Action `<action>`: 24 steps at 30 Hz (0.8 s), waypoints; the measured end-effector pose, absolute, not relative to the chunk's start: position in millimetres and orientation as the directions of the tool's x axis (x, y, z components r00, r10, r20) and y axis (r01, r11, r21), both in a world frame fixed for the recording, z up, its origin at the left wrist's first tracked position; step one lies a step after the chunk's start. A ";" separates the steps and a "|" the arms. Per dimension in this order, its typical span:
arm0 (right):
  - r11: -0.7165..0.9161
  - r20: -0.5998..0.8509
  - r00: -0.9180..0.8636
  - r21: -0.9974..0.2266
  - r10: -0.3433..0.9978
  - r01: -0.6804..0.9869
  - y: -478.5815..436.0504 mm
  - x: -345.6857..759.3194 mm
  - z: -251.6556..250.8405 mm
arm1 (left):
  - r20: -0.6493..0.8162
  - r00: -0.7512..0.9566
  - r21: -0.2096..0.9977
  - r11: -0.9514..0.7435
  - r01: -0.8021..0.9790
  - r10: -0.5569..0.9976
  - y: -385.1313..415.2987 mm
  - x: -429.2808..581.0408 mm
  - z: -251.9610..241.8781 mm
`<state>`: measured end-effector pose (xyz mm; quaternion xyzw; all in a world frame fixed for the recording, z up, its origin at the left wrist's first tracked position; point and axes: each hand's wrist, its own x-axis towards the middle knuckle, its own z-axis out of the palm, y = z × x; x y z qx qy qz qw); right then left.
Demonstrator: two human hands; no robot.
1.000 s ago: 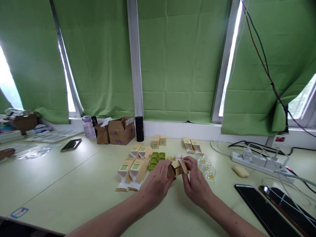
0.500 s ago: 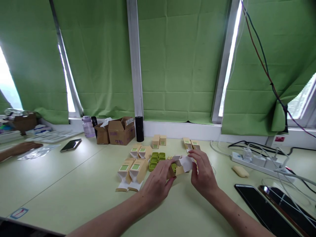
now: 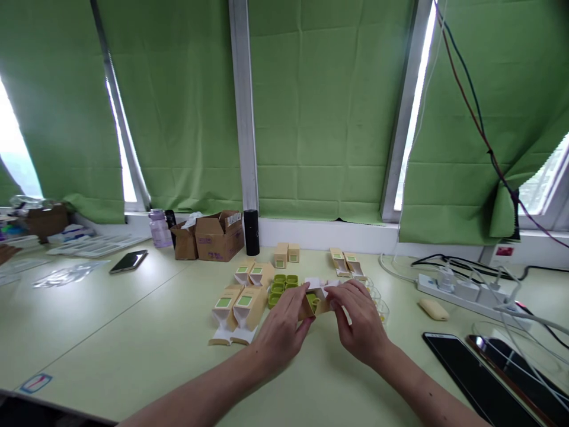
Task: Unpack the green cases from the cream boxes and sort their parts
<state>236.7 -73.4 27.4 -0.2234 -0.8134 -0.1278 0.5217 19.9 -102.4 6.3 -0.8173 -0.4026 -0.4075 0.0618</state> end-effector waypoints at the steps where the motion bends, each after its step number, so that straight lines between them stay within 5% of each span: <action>1: 0.867 0.908 -0.339 -0.050 0.246 0.496 -73.9 236.8 27.8 | 0.717 0.345 0.226 -0.670 0.707 0.606 -102.3 19.7 6.3; 14: 0.793 0.841 -0.354 -0.136 0.409 0.593 -79.0 225.0 16.7 | 0.714 0.338 0.228 -0.659 0.716 0.614 -99.0 15.8 6.6; 24: 0.688 0.766 -0.284 -0.267 0.577 0.675 -82.1 217.2 15.7 | 0.722 0.433 0.057 -0.670 0.740 0.539 -105.2 19.7 10.7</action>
